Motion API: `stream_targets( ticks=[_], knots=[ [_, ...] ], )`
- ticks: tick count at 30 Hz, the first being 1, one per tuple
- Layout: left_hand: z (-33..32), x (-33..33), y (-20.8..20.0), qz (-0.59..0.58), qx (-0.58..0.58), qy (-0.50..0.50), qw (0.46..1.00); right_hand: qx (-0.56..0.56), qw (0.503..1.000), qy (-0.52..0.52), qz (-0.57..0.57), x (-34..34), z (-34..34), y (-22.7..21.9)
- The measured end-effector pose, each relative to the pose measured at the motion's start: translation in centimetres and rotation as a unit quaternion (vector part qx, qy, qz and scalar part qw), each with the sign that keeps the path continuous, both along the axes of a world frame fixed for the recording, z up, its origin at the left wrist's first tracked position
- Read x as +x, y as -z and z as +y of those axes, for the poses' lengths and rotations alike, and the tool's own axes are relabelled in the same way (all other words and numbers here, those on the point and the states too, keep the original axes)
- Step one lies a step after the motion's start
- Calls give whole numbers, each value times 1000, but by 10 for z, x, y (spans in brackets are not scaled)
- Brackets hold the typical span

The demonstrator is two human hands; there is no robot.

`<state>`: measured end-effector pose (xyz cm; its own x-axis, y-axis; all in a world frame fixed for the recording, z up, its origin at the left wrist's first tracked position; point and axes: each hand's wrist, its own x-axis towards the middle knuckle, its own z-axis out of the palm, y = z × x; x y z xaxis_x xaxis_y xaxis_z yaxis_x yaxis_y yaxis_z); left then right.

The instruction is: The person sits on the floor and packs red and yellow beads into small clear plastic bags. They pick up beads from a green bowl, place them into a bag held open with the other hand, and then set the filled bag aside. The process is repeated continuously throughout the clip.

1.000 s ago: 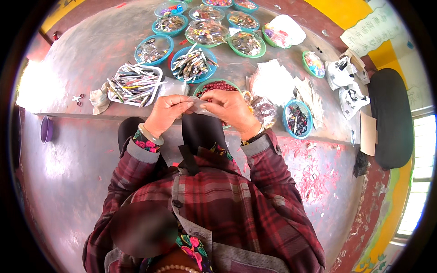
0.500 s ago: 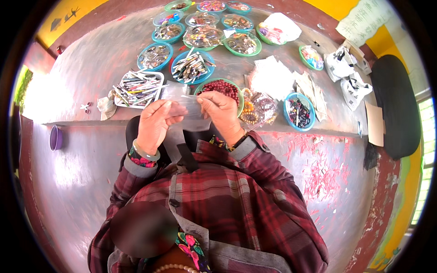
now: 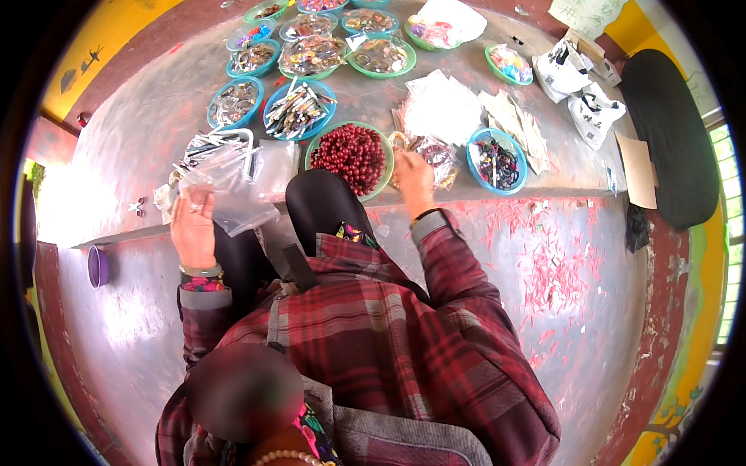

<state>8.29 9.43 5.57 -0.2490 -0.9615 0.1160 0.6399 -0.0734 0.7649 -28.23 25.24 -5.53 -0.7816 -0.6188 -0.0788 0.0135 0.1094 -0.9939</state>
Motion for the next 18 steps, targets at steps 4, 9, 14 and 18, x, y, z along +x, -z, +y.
stream_targets(
  ticks=[4, 9, 14, 18],
  knots=[
    [-13, 11, 16, -24, 16, -54, 998, 149, 985, 81, -38, -63, 57, 96],
    [-19, 4, 34, -62, 34, -57, 996, 212, 975, 53, 43, -57, 60, 129],
    [-25, 1, 37, -76, 35, -38, 996, 293, 887, 56, 352, -56, 8, 119],
    [-23, -5, 34, -92, 39, -34, 994, 324, 849, -8, 417, -70, -24, 114]
  ],
)
